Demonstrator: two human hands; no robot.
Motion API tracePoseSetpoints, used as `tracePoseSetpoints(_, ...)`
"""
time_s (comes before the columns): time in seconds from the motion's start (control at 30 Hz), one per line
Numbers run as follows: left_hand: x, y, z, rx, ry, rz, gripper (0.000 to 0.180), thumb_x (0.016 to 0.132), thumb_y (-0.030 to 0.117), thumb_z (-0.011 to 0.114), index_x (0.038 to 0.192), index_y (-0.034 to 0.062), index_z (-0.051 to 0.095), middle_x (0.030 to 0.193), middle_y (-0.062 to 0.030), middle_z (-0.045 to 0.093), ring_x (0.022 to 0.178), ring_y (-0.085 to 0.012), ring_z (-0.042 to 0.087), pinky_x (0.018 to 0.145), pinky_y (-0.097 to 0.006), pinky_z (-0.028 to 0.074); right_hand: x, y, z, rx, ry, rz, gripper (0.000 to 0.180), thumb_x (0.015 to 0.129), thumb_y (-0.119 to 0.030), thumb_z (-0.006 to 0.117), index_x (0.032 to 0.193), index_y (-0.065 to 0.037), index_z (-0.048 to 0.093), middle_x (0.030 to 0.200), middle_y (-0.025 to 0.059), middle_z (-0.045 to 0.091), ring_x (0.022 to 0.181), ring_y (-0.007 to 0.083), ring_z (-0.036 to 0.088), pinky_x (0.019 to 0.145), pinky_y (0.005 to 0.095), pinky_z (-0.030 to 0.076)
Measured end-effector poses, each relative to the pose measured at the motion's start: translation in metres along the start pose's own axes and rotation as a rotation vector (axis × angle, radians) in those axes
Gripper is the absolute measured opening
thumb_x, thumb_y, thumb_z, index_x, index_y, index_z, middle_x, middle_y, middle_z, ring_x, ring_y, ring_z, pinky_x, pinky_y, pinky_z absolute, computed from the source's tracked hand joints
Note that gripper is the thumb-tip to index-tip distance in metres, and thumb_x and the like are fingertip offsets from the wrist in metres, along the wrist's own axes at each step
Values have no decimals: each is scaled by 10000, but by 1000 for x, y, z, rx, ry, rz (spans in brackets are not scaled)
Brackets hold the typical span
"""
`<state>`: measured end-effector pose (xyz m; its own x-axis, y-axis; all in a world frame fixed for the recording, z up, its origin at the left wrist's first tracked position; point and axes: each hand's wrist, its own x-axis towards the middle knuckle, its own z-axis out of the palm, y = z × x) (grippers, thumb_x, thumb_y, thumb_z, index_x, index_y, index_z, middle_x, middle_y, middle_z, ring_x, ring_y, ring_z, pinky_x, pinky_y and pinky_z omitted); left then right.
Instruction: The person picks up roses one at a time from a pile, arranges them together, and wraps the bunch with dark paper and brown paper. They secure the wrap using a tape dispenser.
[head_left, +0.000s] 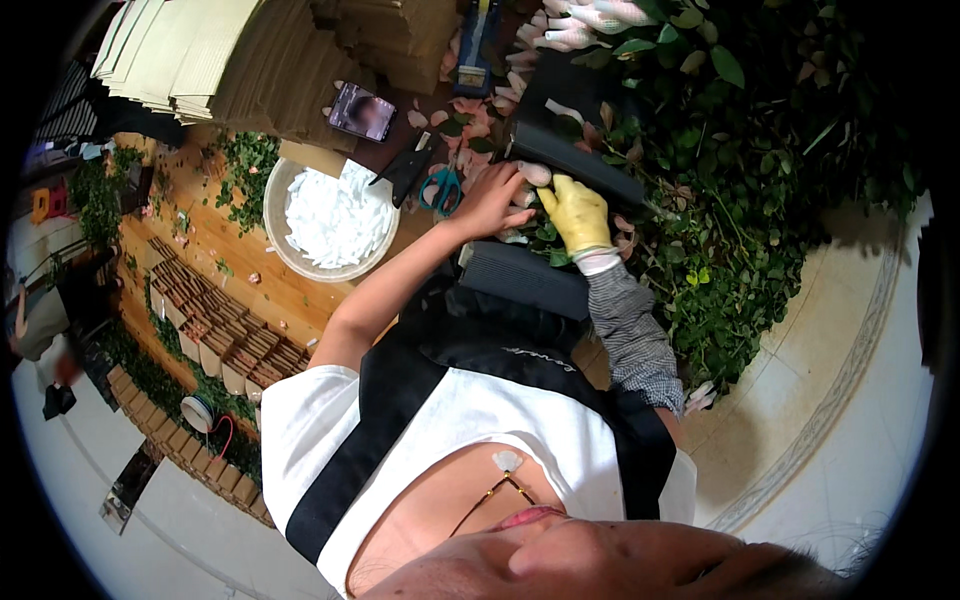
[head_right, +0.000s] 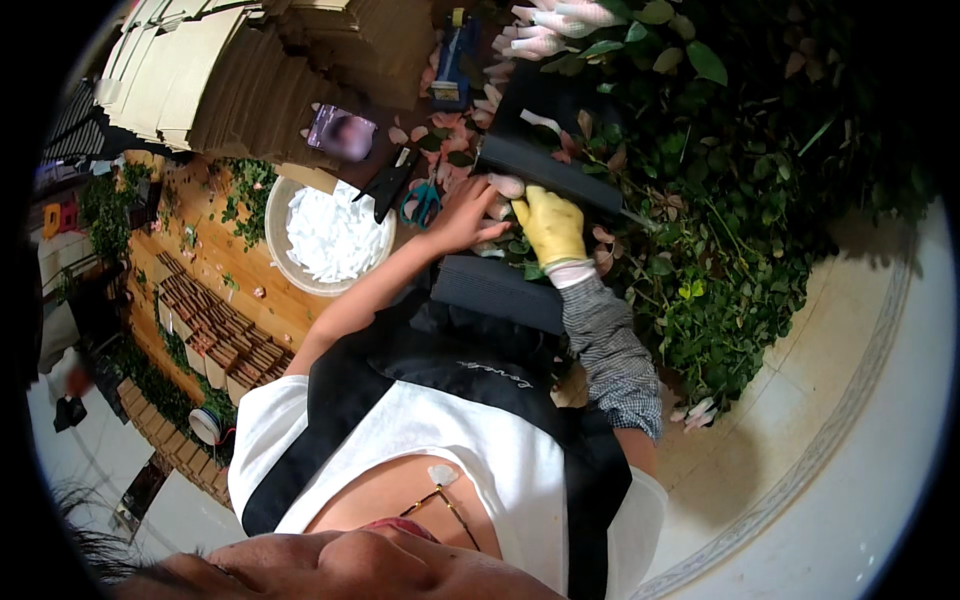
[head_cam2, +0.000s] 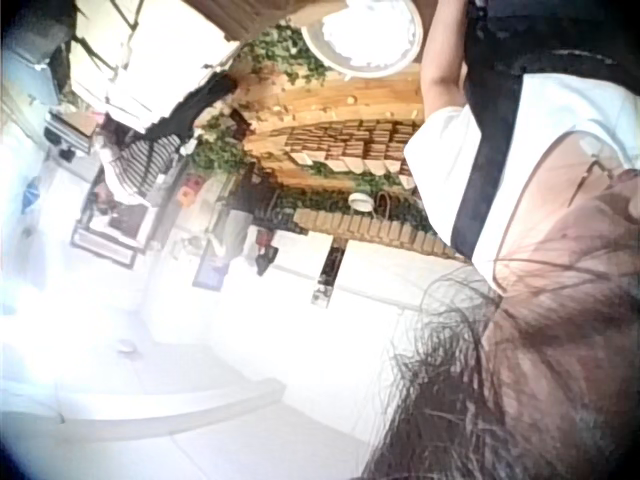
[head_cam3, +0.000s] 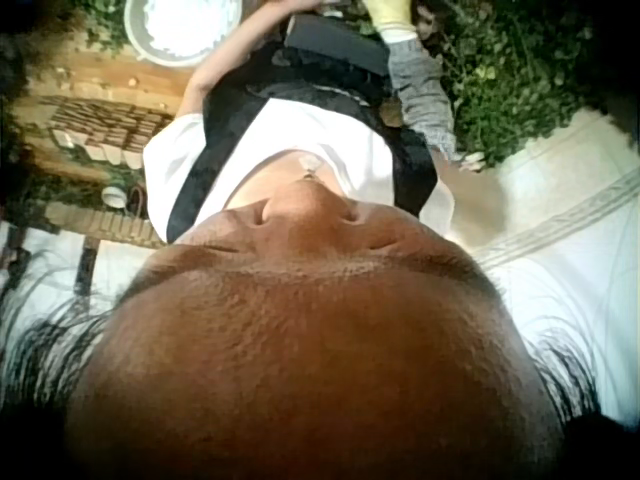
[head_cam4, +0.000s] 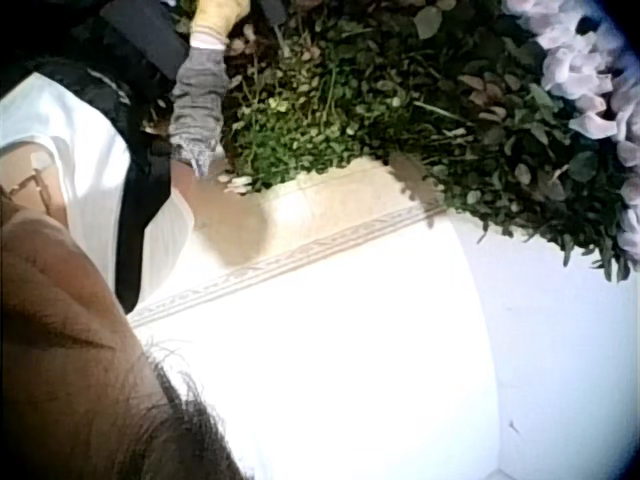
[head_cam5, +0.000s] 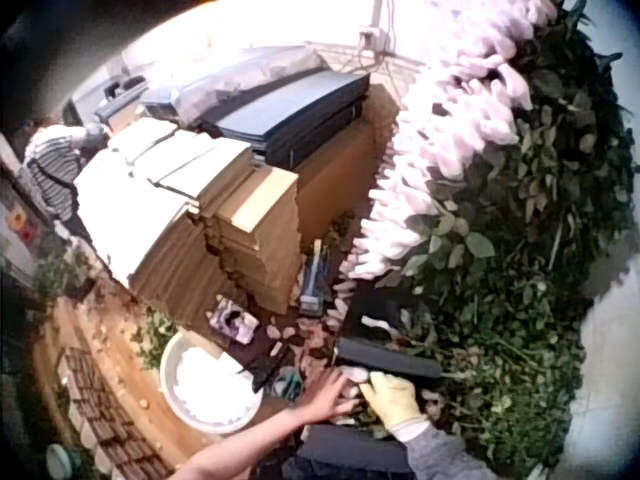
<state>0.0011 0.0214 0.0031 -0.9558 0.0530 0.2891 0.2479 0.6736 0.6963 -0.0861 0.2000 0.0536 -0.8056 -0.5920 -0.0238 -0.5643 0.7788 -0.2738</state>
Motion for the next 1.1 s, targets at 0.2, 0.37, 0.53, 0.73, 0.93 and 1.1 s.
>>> tracePoseSetpoints(0.2,5,4,-8,32,-88,-23,709,823,398,809,1345,14,523,1234,-180,525,1151,-395,512,1007,-469,409,-27,-8,-80,601,-152,104,392,973,-157,684,1338,-25,634,1023,120,744,855,188,695,798,310,547)
tracePoseSetpoints(0.37,3,-3,-12,-118,-157,-69,754,819,376,830,1400,26,502,1325,-189,521,1243,-396,497,1044,-471,403,-24,3,-61,878,-204,361,376,954,-193,691,1300,-51,663,1081,182,734,983,288,719,878,384,557)
tracePoseSetpoints(0.53,-39,-11,-47,-226,-37,-369,558,891,346,779,1305,22,591,1211,-179,636,1098,-354,629,917,-478,495,-29,-33,-124,670,-260,-148,471,911,-142,698,1365,-48,616,1237,188,698,1108,359,677,957,421,535)
tracePoseSetpoints(0.73,-41,-3,-45,-258,-554,-615,482,976,492,650,996,18,735,858,-174,723,827,-357,711,737,-453,541,-18,-21,-27,-19,-748,-141,247,935,-315,653,973,-86,739,919,137,750,926,344,727,810,446,570)
tracePoseSetpoints(0.93,-27,15,-53,-261,-551,-493,383,979,404,671,924,26,694,813,-143,649,820,-316,664,737,-438,501,-16,-20,-8,-107,-753,-276,208,870,-250,681,909,-81,794,919,160,770,897,323,753,760,467,583)
tracePoseSetpoints(1.1,-49,1,-36,-688,-313,-646,302,979,272,660,905,-20,682,839,-80,637,781,-215,627,730,-355,491,-30,-21,15,-284,-593,-378,140,804,-156,668,813,-92,793,793,129,764,763,319,748,638,479,559)
